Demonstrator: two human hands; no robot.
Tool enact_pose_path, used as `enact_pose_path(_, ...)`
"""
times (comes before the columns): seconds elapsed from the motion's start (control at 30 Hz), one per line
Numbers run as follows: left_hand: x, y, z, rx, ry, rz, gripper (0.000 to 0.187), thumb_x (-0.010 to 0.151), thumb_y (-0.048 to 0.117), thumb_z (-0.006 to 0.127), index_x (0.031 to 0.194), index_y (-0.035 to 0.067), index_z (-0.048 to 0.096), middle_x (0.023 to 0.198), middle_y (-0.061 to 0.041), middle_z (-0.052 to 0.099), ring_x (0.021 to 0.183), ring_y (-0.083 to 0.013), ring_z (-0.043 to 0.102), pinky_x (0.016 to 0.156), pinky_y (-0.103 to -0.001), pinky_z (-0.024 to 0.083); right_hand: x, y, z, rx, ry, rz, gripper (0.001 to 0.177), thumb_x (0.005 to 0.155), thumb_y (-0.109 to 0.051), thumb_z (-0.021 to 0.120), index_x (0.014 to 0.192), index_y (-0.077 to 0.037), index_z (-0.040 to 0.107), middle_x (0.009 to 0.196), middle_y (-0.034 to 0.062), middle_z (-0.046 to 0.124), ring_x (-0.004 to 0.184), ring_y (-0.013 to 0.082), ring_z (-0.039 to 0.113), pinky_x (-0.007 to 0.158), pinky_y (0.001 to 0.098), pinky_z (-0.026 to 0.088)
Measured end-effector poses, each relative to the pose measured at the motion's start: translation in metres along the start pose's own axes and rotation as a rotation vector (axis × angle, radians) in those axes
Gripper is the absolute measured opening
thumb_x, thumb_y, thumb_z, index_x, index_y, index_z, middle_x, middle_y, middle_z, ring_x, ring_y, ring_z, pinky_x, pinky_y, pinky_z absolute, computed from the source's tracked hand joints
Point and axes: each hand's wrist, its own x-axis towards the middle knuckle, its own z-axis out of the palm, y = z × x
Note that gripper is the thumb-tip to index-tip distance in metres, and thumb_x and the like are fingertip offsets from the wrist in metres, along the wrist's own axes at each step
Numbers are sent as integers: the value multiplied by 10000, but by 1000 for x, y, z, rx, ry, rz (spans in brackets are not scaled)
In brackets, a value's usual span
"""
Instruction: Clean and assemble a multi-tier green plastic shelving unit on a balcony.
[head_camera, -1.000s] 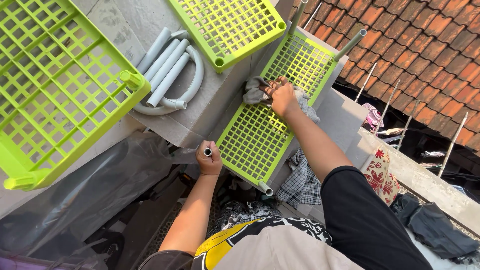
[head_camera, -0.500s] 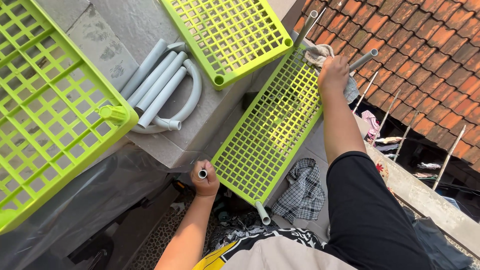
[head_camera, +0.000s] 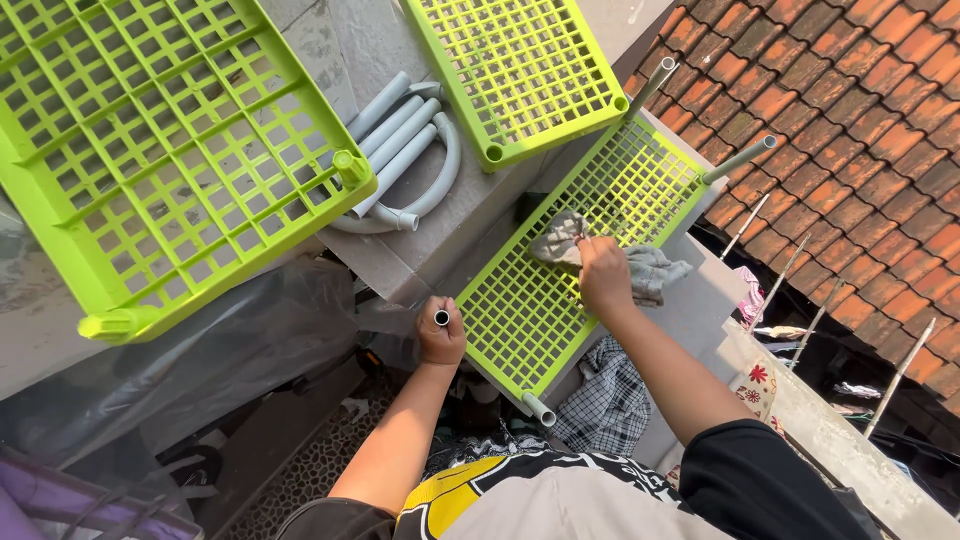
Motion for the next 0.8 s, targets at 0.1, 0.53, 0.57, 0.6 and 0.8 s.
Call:
enact_pose_path(0.1, 4, 4, 2, -23, -1, -18, 181, 1001, 96, 601, 854, 31, 517, 724, -168, 582, 651, -396, 581, 600, -458, 455, -39, -43, -1, 77, -20, -169, 449, 694, 32, 639, 1134, -22, 712, 1091, 141, 675, 1078, 340, 613, 965, 439, 507)
enact_pose_path(0.53, 8, 30, -16, -63, -98, -172, 227, 1041, 172, 613, 881, 51, 508, 663, -112, 562, 580, -287, 569, 568, -408, 430, -126, 7, -80, 291, 233, 237, 326, 781, 6, 677, 1099, -57, 716, 1006, 158, 699, 992, 364, 632, 906, 429, 513)
enact_pose_path(0.57, 8, 36, -20, -90, -115, -205, 179, 1027, 172, 624, 948, 49, 520, 720, -102, 571, 643, -264, 579, 631, -392, 449, -139, 32, -66, 241, 284, 379, 323, 807, -1, 666, 1122, -48, 719, 1016, 166, 702, 1010, 372, 641, 926, 440, 514)
enact_pose_path(0.6, 9, 41, -23, -116, -128, -236, 162, 1012, 171, 636, 1016, 47, 532, 776, -93, 580, 707, -240, 588, 693, -377, 468, -149, 57, -51, 192, 334, 517, 321, 833, -8, 655, 1145, -38, 723, 1026, 175, 706, 1028, 381, 649, 947, 450, 514)
enact_pose_path(0.8, 14, 74, -41, -130, -117, -122, 392, 980, 183, 681, 1289, 32, 492, 1188, -111, 541, 1116, -240, 529, 1031, -384, 428, -189, 132, 13, 193, 258, 873, 460, 895, -258, 766, 1293, -51, 661, 1178, 219, 711, 1114, 394, 668, 950, 467, 515)
